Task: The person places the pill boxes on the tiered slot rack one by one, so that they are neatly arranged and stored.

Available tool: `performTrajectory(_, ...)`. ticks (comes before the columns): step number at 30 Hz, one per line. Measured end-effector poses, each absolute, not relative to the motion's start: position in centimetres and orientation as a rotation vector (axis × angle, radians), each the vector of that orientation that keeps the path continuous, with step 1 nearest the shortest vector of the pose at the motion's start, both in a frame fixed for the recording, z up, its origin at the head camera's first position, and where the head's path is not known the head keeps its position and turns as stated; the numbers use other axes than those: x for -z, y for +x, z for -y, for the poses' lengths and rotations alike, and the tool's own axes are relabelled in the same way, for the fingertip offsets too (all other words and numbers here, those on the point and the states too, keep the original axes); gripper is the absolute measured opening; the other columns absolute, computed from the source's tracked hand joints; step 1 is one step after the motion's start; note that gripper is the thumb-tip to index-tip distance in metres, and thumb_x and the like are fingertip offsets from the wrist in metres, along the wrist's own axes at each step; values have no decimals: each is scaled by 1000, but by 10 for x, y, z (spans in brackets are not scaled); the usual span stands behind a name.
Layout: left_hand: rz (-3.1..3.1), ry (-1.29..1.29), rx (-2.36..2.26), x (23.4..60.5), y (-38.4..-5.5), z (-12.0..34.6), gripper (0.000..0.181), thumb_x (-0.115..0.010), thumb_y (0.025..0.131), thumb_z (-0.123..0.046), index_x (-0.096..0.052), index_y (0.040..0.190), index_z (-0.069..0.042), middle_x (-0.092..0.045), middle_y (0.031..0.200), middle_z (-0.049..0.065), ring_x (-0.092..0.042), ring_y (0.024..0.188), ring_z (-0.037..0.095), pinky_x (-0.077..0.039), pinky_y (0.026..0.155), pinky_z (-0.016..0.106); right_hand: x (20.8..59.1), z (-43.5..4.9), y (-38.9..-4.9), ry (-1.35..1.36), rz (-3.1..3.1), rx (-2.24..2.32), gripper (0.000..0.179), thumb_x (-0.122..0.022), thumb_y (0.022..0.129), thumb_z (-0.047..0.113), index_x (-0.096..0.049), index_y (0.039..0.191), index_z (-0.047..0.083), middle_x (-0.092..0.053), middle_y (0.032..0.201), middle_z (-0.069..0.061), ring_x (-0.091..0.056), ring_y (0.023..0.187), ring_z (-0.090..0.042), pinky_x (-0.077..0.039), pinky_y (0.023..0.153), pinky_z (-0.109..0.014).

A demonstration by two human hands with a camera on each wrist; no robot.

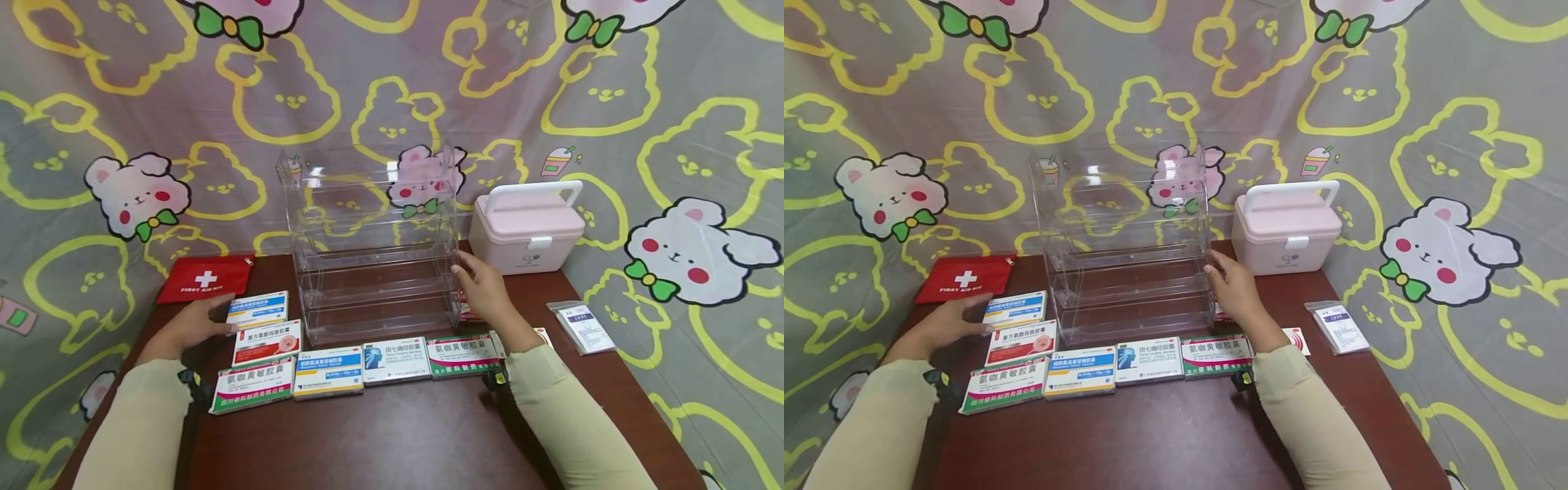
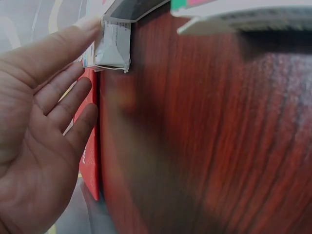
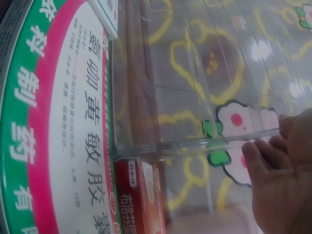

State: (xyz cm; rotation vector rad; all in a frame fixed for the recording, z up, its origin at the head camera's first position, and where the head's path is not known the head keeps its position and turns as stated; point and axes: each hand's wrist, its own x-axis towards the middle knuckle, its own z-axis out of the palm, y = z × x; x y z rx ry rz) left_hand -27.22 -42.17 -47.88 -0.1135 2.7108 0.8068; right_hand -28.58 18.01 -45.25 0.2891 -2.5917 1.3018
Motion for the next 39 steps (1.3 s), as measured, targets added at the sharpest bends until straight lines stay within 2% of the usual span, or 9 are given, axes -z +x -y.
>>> performTrajectory(5, -2715, -78, -826, 480, -275, 421, 115, -93, 86, -37, -24, 173, -6, -31, 166, 39, -27, 148, 63, -64, 93, 64, 454, -181, -286, 270, 2594, -1259, 47, -61, 113, 25, -59, 156, 6, -69, 145, -24, -68, 101, -38, -54, 99, -55)
performTrajectory(8, -2712, -66, -814, 480, -275, 422, 115, -93, 86, -37, -24, 172, -5, -31, 166, 39, -28, 148, 63, -63, 95, 65, 456, -181, -287, 280, 2590, -1259, 47, -61, 113, 24, -59, 156, 6, -68, 146, -24, -70, 105, -37, -56, 101, -54)
performTrajectory(14, -2687, -69, -794, 477, -277, 422, 117, -93, 85, -37, -22, 173, -5, -30, 167, 38, -29, 147, 63, -60, 99, 68, 457, -180, -288, 286, 2586, -1280, 48, -61, 113, 25, -58, 157, 5, -67, 148, -23, -71, 105, -36, -57, 95, -52)
performTrajectory(17, -2679, -53, -790, 475, -278, 421, 116, -93, 86, -35, -22, 172, -3, -30, 167, 39, -30, 147, 63, -60, 100, 69, 457, -180, -287, 280, 2591, -1276, 48, -60, 114, 26, -57, 157, 6, -68, 147, -24, -73, 106, -35, -58, 92, -50)
performTrajectory(22, -2668, -8, -751, 472, -282, 419, 114, -93, 86, -31, -24, 170, 3, -29, 166, 40, -28, 148, 63, -55, 105, 71, 457, -181, -286, 275, 2595, -1266, 48, -60, 114, 26, -57, 158, 6, -71, 140, -25, -72, 98, -35, -56, 88, -48)
performTrajectory(26, -2669, 26, -727, 473, -285, 418, 112, -94, 85, -30, -28, 167, 7, -33, 163, 40, -32, 146, 62, -57, 104, 69, 457, -180, -285, 288, 2589, -1271, 47, -61, 114, 25, -59, 156, 5, -71, 141, -24, -74, 100, -35, -57, 88, -49)
performTrajectory(31, -2688, 58, -686, 478, -289, 419, 106, -94, 85, -27, -33, 163, 9, -39, 159, 40, -36, 144, 62, -58, 104, 68, 457, -179, -284, 283, 2586, -1272, 47, -63, 113, 26, -60, 155, 5, -72, 140, -25, -74, 103, -37, -58, 94, -54)
performTrajectory(39, -2718, 40, -657, 474, -287, 416, 105, -95, 84, -24, -34, 163, 9, -36, 160, 42, -33, 145, 63, -55, 104, 71, 454, -179, -284, 271, 2585, -1292, 49, -63, 113, 25, -58, 156, 4, -66, 148, -26, -71, 119, -41, -54, 108, -61)
